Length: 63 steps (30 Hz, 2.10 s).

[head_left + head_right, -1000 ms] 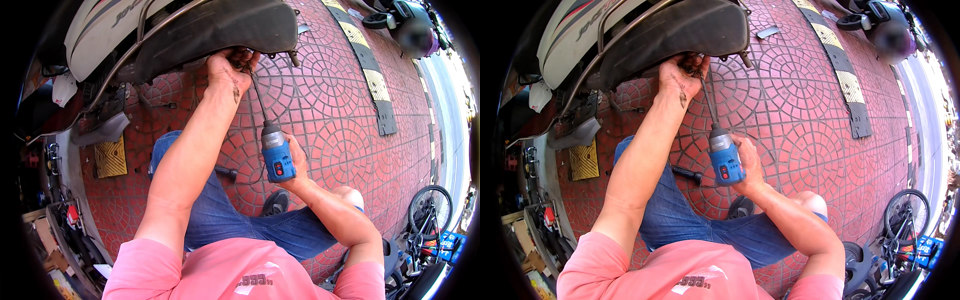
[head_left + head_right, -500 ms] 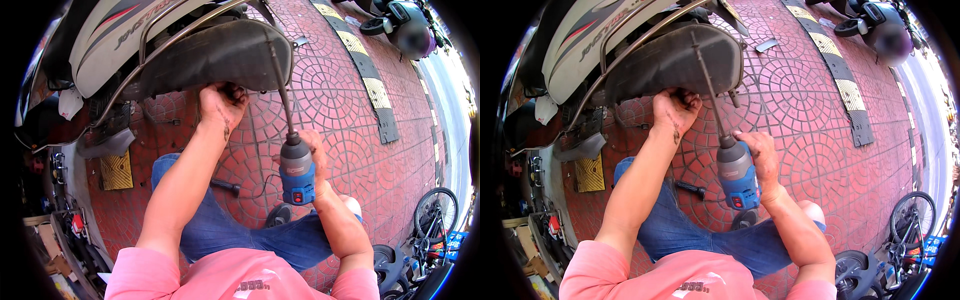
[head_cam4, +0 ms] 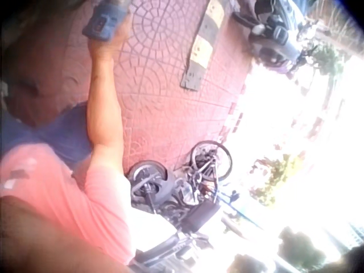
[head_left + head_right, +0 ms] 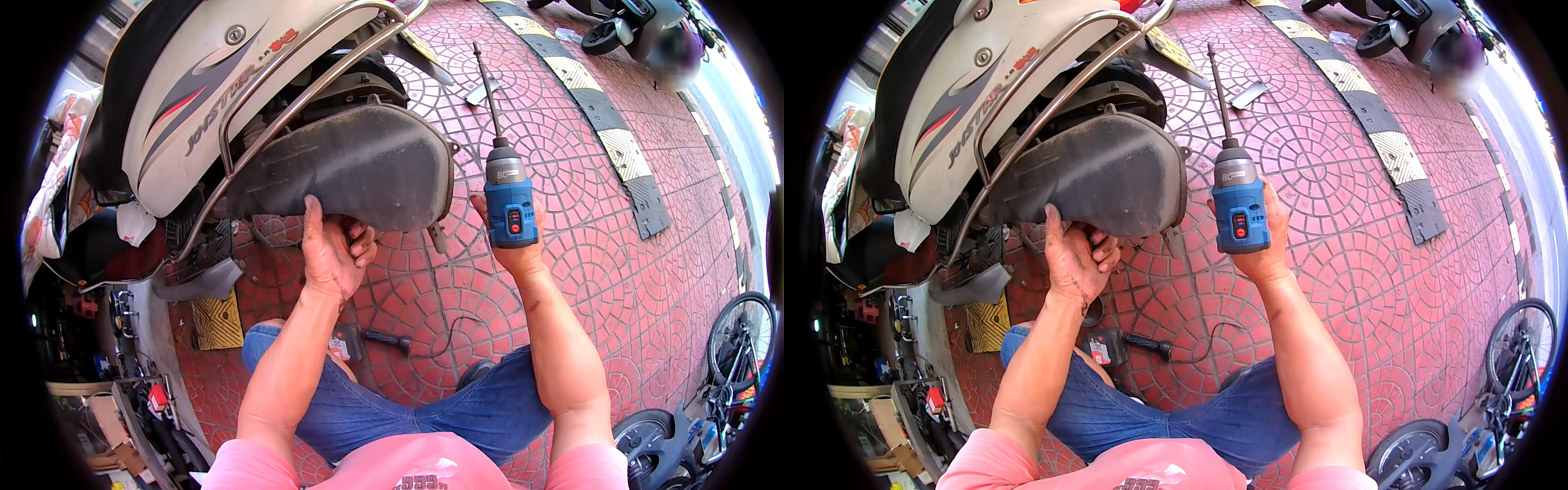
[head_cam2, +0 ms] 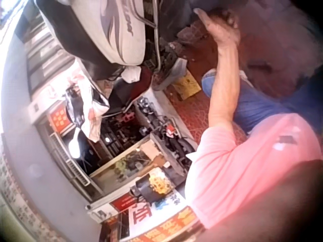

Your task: The person uses a power tool to remove screws from a plastic cover on a scooter and then secures the cover back in place by driving the screws back in.

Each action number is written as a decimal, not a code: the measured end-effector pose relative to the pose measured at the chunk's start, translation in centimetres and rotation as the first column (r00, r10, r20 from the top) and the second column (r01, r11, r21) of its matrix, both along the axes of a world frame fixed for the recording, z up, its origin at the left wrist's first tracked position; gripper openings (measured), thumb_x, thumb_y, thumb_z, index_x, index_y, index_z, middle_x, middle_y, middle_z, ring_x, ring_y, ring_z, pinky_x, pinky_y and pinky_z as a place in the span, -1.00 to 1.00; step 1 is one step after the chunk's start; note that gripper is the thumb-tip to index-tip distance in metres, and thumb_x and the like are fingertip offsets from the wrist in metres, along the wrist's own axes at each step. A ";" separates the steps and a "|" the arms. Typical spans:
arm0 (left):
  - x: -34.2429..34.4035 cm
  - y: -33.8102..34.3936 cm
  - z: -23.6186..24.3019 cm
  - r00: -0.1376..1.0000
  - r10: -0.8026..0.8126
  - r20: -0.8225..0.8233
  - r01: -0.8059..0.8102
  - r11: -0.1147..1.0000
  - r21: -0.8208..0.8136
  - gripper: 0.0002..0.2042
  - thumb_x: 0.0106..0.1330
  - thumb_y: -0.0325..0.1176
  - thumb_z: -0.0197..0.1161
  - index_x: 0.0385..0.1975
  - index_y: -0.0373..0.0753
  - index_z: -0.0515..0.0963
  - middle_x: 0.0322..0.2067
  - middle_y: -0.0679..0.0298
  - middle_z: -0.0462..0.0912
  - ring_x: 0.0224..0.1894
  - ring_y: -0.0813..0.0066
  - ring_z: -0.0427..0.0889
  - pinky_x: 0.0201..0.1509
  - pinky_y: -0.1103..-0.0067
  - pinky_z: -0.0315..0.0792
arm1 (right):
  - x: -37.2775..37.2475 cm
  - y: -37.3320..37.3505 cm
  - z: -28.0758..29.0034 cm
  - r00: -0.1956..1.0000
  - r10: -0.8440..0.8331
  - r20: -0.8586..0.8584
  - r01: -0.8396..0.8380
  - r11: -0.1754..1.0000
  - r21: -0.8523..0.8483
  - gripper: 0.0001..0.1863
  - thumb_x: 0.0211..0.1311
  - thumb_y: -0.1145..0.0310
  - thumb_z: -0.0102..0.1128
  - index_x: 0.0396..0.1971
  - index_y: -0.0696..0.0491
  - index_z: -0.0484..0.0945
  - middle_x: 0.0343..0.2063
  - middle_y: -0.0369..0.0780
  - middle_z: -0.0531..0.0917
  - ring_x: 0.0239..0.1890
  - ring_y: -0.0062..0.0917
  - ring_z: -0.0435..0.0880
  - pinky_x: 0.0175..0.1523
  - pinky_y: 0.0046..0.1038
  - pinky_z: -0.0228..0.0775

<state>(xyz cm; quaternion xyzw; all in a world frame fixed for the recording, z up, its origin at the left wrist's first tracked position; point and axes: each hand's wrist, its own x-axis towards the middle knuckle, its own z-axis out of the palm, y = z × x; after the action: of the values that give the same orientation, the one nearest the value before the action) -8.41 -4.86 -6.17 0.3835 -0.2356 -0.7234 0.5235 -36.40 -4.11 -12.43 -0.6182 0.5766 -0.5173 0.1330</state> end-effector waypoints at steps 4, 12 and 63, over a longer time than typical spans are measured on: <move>-0.1 1.0 1.1 0.994 0.113 -0.015 -0.111 0.991 0.069 -0.29 0.30 0.48 0.20 -0.03 -0.15 0.54 -0.37 0.36 0.51 -0.60 0.54 0.19 -0.55 0.52 0.10 | 0.5 -1.7 -1.0 0.997 -0.030 0.075 0.032 0.999 -0.027 -0.67 0.24 0.27 0.58 -0.15 0.10 0.63 -0.27 -0.15 0.71 -0.28 -0.23 0.70 -0.13 -0.27 0.56; 2.5 2.7 1.4 0.957 0.137 -0.255 -0.148 0.989 -0.024 -0.27 0.40 0.26 0.23 0.47 -0.01 0.39 0.43 0.22 0.50 0.44 0.04 0.49 0.54 0.02 0.34 | 5.8 -4.1 -3.0 0.991 0.129 -0.029 -0.127 0.991 0.044 -0.52 0.12 0.35 0.42 0.09 -0.02 0.62 -0.13 -0.16 0.70 0.00 -0.14 0.63 0.13 -0.15 0.44; 5.1 3.1 -0.4 0.968 0.150 -0.201 -0.158 0.987 -0.027 -0.27 0.44 0.27 0.18 0.46 -0.08 0.39 0.39 0.19 0.53 0.37 0.05 0.56 0.45 0.05 0.44 | 12.1 -8.0 -4.7 0.980 0.197 -0.001 -0.196 0.976 0.099 -0.45 0.07 0.32 0.47 0.12 -0.05 0.59 -0.12 -0.22 0.69 0.03 -0.20 0.62 0.10 -0.15 0.34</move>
<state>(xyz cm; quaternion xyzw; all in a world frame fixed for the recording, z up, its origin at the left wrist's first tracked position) -3.27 -1.76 -6.52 0.3156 -0.1672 -0.7100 0.6070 -24.31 -12.13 -17.10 -0.6678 0.5381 -0.4692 0.2106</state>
